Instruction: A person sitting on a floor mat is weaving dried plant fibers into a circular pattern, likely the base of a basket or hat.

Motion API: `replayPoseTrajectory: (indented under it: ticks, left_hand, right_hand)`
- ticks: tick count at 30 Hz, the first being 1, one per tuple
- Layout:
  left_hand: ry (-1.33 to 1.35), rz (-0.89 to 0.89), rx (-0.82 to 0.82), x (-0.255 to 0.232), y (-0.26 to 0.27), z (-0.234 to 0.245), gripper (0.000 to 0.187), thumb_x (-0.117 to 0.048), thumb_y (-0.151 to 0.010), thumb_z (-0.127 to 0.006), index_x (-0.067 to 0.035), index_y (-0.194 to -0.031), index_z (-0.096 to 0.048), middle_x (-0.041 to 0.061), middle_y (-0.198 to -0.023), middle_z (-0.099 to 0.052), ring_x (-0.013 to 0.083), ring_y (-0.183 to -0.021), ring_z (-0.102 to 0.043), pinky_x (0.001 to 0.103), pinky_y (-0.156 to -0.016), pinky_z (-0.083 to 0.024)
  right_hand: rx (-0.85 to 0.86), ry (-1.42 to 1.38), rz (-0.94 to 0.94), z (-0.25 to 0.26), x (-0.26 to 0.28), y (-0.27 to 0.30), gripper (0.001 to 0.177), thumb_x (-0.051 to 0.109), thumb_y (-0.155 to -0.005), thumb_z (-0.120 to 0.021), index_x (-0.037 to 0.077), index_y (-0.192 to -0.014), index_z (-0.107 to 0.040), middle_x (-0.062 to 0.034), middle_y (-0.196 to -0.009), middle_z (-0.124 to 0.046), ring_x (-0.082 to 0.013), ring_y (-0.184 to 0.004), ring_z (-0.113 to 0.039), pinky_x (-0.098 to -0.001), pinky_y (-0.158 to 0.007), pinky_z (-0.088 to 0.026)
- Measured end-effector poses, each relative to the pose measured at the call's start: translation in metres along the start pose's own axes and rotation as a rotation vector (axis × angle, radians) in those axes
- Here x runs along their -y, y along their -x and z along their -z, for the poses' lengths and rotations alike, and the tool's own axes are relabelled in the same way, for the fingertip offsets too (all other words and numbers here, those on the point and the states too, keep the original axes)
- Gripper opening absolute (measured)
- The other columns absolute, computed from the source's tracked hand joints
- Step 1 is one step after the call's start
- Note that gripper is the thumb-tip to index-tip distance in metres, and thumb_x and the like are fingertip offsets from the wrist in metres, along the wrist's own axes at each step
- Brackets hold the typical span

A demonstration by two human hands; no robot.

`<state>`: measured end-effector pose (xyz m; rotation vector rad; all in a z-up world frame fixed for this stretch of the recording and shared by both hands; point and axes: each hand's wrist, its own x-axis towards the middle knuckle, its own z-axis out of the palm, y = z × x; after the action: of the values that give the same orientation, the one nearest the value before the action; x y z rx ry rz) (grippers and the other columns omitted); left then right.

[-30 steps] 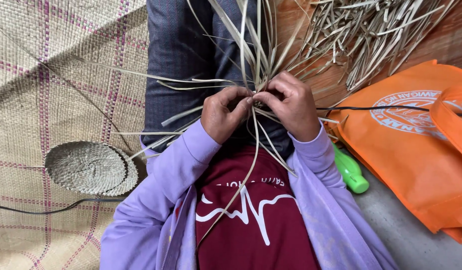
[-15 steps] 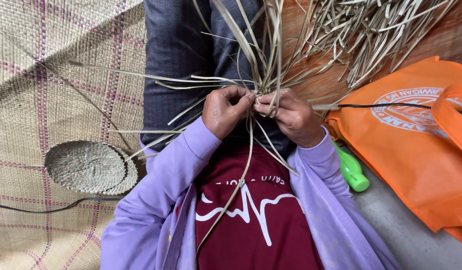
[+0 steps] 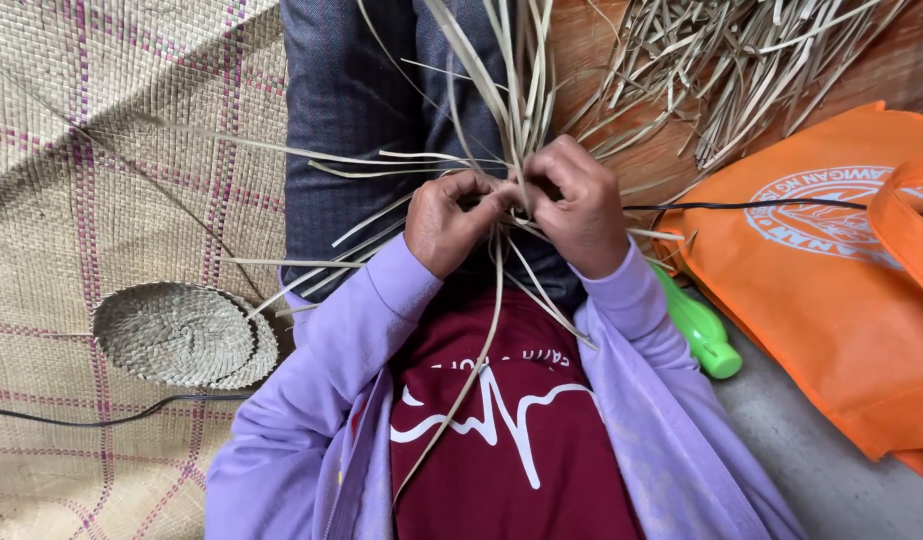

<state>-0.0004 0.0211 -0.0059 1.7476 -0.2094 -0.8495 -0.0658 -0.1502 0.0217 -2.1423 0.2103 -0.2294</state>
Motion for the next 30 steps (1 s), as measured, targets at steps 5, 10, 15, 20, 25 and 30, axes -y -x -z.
replayPoseTrajectory:
  ticks: [5,10,15,20,25,30]
  left_hand:
    - [0.124,0.156,-0.005,0.011,-0.004,-0.003,0.020,-0.030,-0.085,-0.081,-0.012,-0.078,-0.078,0.008,-0.081,-0.079,0.0269,-0.081,-0.077,0.038,-0.076,-0.059]
    - [0.164,0.179,0.005,0.008,-0.003,-0.002,0.026,-0.034,-0.088,-0.080,-0.012,-0.074,-0.076,0.008,-0.069,-0.075,0.0192,-0.072,-0.073,0.035,-0.071,-0.058]
    - [0.171,0.138,0.001,0.018,0.002,-0.003,0.019,-0.025,-0.096,-0.075,-0.012,-0.083,-0.080,0.008,-0.074,-0.077,0.0145,-0.082,-0.073,0.032,-0.074,-0.059]
    - [0.112,0.057,-0.021,0.006,0.003,-0.002,0.014,-0.025,-0.088,-0.085,-0.013,-0.093,-0.082,0.009,-0.082,-0.080,0.0269,-0.086,-0.079,0.037,-0.077,-0.061]
    - [0.052,0.010,-0.048,0.002,0.003,-0.001,0.011,-0.025,-0.089,-0.084,-0.018,-0.097,-0.083,0.006,-0.083,-0.080,0.0266,-0.086,-0.079,0.036,-0.079,-0.063]
    - [0.044,-0.149,-0.082,0.000,0.004,-0.002,0.009,-0.018,-0.090,-0.081,-0.018,-0.099,-0.083,0.007,-0.090,-0.079,0.0287,-0.090,-0.078,0.039,-0.082,-0.062]
  right_hand:
    - [0.171,-0.815,-0.025,0.038,-0.001,0.019,0.058,0.064,-0.075,-0.081,0.007,-0.083,-0.072,-0.0048,-0.072,-0.063,-0.0168,-0.062,-0.059,-0.0282,-0.058,-0.051]
    - [0.096,-0.826,-0.026,0.037,0.014,0.008,0.052,0.064,-0.096,-0.066,0.013,-0.095,-0.068,0.0013,-0.085,-0.062,-0.0096,-0.076,-0.060,-0.0202,-0.070,-0.047]
    - [0.166,-0.200,-0.184,0.008,-0.006,0.022,0.024,0.009,-0.083,-0.093,0.005,-0.100,-0.076,-0.0098,-0.083,-0.067,-0.0258,-0.074,-0.070,-0.0350,-0.068,-0.056]
    - [0.088,-0.241,-0.423,0.001,-0.003,0.026,0.039,0.008,-0.082,-0.093,0.006,-0.115,-0.071,-0.0060,-0.080,-0.072,-0.0138,-0.073,-0.068,-0.0285,-0.070,-0.059]
    - [0.032,-0.302,-0.496,-0.003,0.002,0.020,0.031,0.007,-0.090,-0.087,0.005,-0.117,-0.072,-0.0052,-0.078,-0.071,-0.0083,-0.072,-0.064,-0.0241,-0.068,-0.058]
    - [-0.011,-0.333,-0.492,-0.005,0.001,0.019,0.022,0.006,-0.094,-0.084,0.004,-0.112,-0.072,-0.0057,-0.074,-0.070,-0.0068,-0.065,-0.063,-0.0213,-0.063,-0.055]
